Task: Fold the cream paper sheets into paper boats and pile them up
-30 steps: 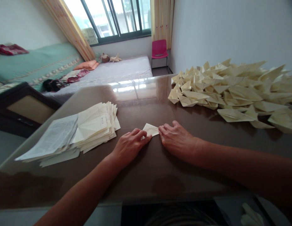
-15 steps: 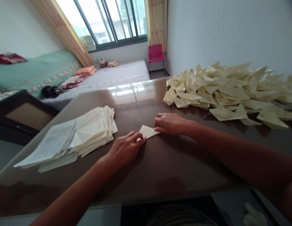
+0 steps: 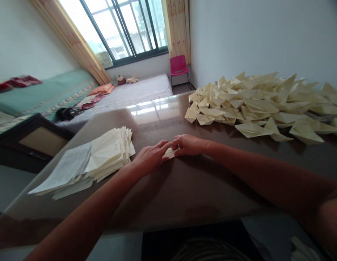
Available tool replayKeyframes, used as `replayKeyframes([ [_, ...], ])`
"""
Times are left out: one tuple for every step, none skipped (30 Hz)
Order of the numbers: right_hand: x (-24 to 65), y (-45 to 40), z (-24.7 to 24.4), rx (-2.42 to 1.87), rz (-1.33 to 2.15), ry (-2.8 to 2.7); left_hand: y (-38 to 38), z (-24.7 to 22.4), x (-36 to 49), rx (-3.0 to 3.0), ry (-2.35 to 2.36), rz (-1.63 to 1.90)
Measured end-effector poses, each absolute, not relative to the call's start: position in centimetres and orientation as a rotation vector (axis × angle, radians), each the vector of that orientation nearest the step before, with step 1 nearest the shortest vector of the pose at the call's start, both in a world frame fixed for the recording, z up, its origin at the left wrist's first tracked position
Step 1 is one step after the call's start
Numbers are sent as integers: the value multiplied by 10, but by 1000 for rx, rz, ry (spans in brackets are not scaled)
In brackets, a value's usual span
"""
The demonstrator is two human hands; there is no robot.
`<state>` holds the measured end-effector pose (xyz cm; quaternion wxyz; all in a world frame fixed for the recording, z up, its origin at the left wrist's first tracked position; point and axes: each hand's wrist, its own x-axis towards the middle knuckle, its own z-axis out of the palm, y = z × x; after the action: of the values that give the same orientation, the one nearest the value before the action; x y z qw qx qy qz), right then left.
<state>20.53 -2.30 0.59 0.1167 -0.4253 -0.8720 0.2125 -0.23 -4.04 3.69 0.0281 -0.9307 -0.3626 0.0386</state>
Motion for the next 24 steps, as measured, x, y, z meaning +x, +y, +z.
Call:
replayKeyframes([
  [206, -24, 8, -1219, 623, -2552, -37, 35, -1, -2900, -1111, 121],
  [208, -24, 10, -1192, 632, -2563, -34, 33, -1, -2929, -1105, 119],
  [209, -23, 13, -1172, 651, -2582, -32, 31, -1, -2954, -1107, 106],
  [212, -23, 15, -1161, 679, -2603, -31, 29, -3, -2973, -1119, 86],
  [215, -21, 17, -1161, 712, -2619, -31, 27, -4, -2986, -1139, 57],
  [218, -20, 19, -1176, 745, -2625, -31, 26, -6, -2992, -1165, 23],
  [221, -18, 20, -1199, 773, -2623, -32, 24, -7, -2991, -1193, -11],
  [224, -16, 20, -1227, 790, -2617, -34, 23, -8, -2985, -1217, -43],
  [226, -14, 20, -1255, 801, -2610, -36, 22, -8, -2975, -1233, -72],
  [227, -13, 19, -1276, 814, -2606, -39, 21, -8, -2960, -1242, -95],
  [227, -12, 19, -1290, 831, -2601, -41, 20, -8, -2940, -1246, -111],
  [227, -11, 18, -1295, 852, -2592, -43, 19, -8, -2921, -1249, -118],
  [226, -11, 17, -1293, 872, -2577, -44, 18, -8, -2903, -1251, -122],
  [224, -12, 17, -1286, 885, -2557, -45, 17, -8, -2891, -1255, -122],
  [223, -12, 18, -1277, 891, -2540, -46, 16, -8, -2885, -1259, -124],
  [222, -13, 19, -1266, 887, -2532, -46, 15, -8, -2883, -1265, -129],
  [221, -15, 21, -1252, 874, -2532, -45, 14, -9, -2886, -1268, -134],
  [221, -16, 23, -1240, 856, -2542, -45, 13, -9, -2889, -1267, -138],
  [220, -17, 25, -1231, 839, -2559, -44, 12, -10, -2892, -1262, -144],
  [220, -18, 27, -1229, 823, -2577, -44, 11, -11, -2896, -1252, -150],
  [221, -19, 29, -1231, 808, -2592, -43, 10, -11, -2903, -1236, -158],
  [221, -19, 30, -1232, 798, -2603, -43, 10, -12, -2914, -1218, -172],
  [221, -19, 30, -1231, 793, -2610, -43, 9, -12, -2926, -1199, -195],
  [221, -19, 30, -1229, 793, -2612, -44, 9, -12, -2940, -1182, -223],
])
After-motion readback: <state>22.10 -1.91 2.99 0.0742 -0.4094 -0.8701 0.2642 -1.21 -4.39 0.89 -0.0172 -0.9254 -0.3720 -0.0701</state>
